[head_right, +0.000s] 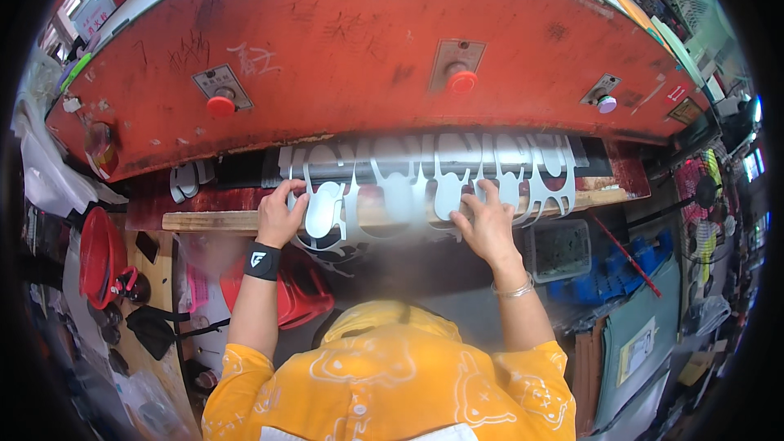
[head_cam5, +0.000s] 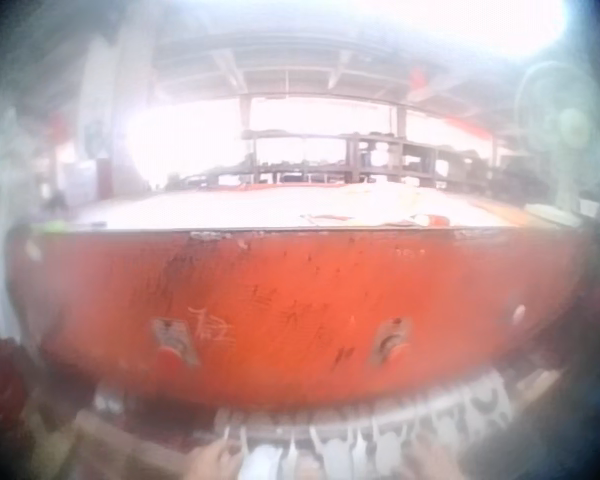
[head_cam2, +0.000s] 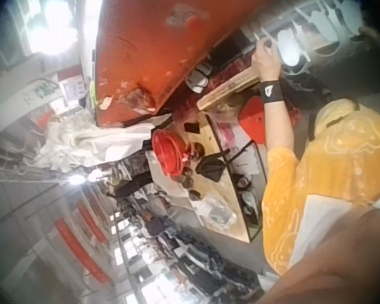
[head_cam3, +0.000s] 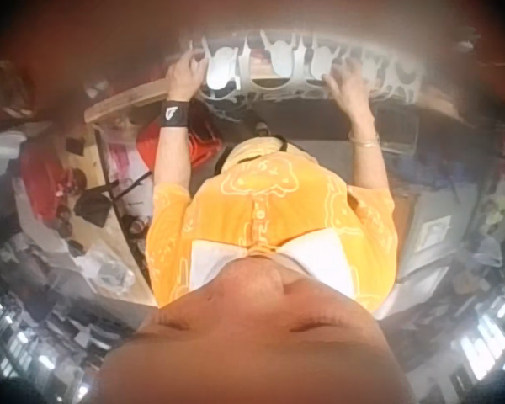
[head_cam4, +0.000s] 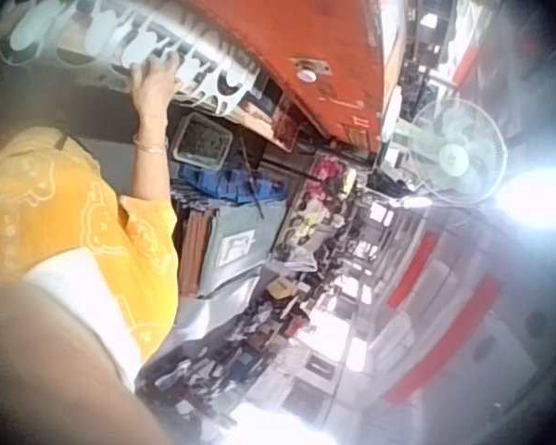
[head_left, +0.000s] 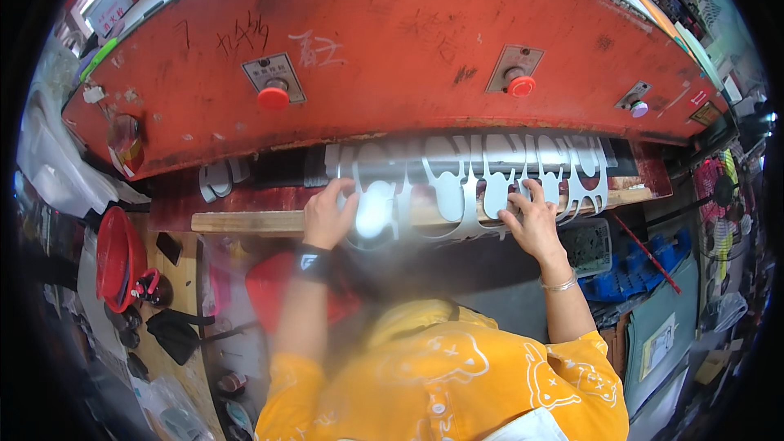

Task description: The person repeatedly feeds a white sheet with cut-out shapes into a red industrial machine, then removes and stacks the finished pieces. The person uses both hands to align the sheet, press a button, and collect the output.

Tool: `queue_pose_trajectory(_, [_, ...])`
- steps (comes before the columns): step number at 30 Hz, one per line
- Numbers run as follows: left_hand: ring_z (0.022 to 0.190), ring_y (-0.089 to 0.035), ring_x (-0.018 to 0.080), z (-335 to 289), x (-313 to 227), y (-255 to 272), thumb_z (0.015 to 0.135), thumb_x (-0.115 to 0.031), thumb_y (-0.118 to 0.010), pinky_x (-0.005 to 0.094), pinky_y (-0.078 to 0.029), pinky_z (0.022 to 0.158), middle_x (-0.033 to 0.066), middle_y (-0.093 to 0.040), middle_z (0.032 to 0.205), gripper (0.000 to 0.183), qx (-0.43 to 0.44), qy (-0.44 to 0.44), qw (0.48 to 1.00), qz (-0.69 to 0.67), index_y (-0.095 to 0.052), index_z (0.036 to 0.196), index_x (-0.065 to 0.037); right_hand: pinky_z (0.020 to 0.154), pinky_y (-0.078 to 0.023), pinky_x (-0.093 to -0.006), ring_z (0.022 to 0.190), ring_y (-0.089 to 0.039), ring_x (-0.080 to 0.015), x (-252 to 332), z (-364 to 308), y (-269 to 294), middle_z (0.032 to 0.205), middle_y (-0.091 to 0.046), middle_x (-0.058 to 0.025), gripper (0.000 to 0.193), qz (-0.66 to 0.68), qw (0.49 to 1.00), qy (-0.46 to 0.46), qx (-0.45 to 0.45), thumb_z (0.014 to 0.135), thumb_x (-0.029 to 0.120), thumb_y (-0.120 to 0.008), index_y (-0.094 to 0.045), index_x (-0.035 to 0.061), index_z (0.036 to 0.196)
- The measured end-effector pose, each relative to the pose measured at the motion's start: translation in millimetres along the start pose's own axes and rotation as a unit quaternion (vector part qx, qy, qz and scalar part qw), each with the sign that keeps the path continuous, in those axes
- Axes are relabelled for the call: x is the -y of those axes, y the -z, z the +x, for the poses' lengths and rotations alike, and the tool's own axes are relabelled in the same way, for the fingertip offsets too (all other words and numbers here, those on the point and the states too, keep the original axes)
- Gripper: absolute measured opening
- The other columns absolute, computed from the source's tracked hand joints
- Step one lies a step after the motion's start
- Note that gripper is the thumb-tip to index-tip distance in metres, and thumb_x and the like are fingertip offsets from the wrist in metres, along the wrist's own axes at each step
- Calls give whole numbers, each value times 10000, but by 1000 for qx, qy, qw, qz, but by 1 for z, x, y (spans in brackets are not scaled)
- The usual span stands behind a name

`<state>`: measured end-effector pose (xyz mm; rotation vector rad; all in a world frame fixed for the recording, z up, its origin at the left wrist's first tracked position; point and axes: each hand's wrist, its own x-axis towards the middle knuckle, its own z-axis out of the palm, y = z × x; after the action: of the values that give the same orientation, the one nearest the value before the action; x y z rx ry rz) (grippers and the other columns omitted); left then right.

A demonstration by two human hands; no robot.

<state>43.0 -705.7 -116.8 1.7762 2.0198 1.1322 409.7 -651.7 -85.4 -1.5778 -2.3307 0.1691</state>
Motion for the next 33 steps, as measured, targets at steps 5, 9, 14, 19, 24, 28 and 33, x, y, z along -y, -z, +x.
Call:
queue_pose_trajectory(5, [827, -654, 360, -17, -4, 1, 810, -189, -655, 412, -512, 724, 140, -684, 895, 214, 4, 2, 1000, 1, -635, 990, -77, 888, -458, -487, 1123, -529, -408, 7, -2, 22, 1307, -460, -219, 396, 24, 994, -20, 108, 785, 330, -714, -665, 49, 1061])
queue_pose_trajectory(9, [822, -657, 357, -50, -18, 8, 808, -186, -657, 407, -514, 717, 143, -682, 882, 214, 21, 15, 1000, -7, -635, 998, -89, 806, -513, -428, 869, -656, -354, 18, 16, 52, 895, -673, -232, 323, 23, 988, -86, 124, 790, 307, -697, -710, 28, 952])
queue_pose_trajectory(14, [864, -667, 325, -98, -29, 17, 793, -189, -659, 390, -537, 762, 149, -684, 950, 240, 81, 64, 994, -39, -663, 1006, -80, 1033, -361, -464, 1229, -435, -418, 86, 54, 3, 1312, -471, -264, 594, 145, 978, 141, -56, 765, 264, -733, -512, 68, 1281])
queue_pose_trajectory(19, [771, -639, 314, -142, -43, 23, 841, -256, -626, 410, -514, 673, 121, -650, 831, 198, 64, 58, 995, -44, -638, 1003, -143, 1068, -295, -513, 1288, -344, -467, 161, 71, -50, 1427, -333, -285, 830, 129, 980, 149, 10, 633, 307, -800, -450, 90, 1353])
queue_pose_trajectory(24, [714, -624, 361, -163, -56, 21, 808, -268, -630, 479, -487, 623, 147, -626, 768, 251, 48, 79, 994, -60, -574, 1019, -143, 1088, -258, -522, 1310, -308, -482, 172, 57, -49, 1486, -291, -209, 807, 49, 994, 99, 22, 683, 309, -734, -407, 99, 1391])
queue_pose_trajectory(28, [709, -601, 390, -182, -50, 30, 788, -209, -625, 494, -440, 599, 171, -616, 730, 294, 137, 41, 983, -114, -502, 1031, -97, 1055, -305, -521, 1254, -362, -467, 169, 35, -54, 1502, -285, -201, 803, 15, 997, 53, 51, 705, 352, -721, -399, 154, 1414])
queue_pose_trajectory(33, [697, -598, 399, -177, -19, 36, 776, -189, -633, 493, -440, 588, 183, -609, 705, 300, 101, -8, 988, -117, -495, 1014, -70, 1053, -300, -533, 1262, -356, -460, 177, 56, -87, 1501, -276, -203, 789, 23, 997, 71, 19, 720, 343, -716, -392, 164, 1416])
